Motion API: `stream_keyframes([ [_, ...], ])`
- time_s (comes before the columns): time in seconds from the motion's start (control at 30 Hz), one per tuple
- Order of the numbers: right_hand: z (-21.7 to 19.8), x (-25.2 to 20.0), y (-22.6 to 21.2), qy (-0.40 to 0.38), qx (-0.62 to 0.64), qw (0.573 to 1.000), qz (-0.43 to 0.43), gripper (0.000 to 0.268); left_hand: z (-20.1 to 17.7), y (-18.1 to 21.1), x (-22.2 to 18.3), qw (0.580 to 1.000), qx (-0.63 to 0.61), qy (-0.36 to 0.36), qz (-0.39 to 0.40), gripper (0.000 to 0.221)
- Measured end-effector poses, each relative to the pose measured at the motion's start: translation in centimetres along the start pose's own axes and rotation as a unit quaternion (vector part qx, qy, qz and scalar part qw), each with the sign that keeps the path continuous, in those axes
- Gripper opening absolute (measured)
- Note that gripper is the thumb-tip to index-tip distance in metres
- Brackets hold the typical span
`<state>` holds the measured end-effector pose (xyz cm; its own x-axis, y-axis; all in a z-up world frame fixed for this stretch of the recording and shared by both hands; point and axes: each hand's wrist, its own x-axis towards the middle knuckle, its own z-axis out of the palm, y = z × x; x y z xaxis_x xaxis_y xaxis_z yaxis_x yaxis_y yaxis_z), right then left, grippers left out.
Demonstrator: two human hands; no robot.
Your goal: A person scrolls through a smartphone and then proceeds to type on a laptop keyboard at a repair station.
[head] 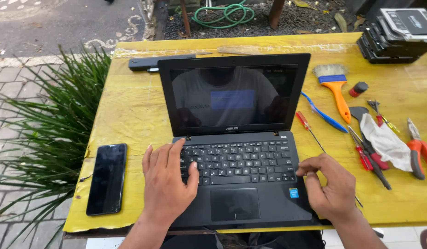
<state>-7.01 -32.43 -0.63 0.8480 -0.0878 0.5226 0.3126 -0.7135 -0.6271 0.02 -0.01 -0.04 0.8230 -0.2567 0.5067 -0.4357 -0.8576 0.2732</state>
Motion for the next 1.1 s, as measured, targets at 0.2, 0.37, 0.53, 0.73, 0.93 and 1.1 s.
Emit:
stream_keyframes([
  [0.2,-0.2,0.9,-0.8,-0.004,0.002,0.999,-0.037,0.023,-0.1,0.0,0.0,1.000,-0.001,-0.002,0.004,0.048],
  [0.37,-0.5,1.1,-0.5,-0.004,-0.010,0.999,-0.032,0.023,0.1,0.2,-0.1,1.000,0.006,0.004,0.023,0.047],
  [0.53,-0.2,0.7,0.1,0.005,-0.020,1.000,-0.021,0.026,0.4,-0.2,-0.3,1.000,0.016,0.003,0.016,0.046],
  [0.73,-0.2,1.2,-0.3,-0.060,-0.062,0.996,0.012,0.040,0.5,-0.2,-0.3,1.000,-0.003,-0.008,0.006,0.043],
  [0.93,-0.3,1.7,-0.7,-0.088,-0.077,0.993,0.002,0.044,1.2,-0.7,-0.2,0.996,0.005,0.070,0.062,0.038],
  [1.1,-0.8,1.9,-1.1,-0.124,-0.098,0.987,0.017,0.047,3.4,-2.1,-1.1,0.992,0.034,0.102,0.067,0.036],
])
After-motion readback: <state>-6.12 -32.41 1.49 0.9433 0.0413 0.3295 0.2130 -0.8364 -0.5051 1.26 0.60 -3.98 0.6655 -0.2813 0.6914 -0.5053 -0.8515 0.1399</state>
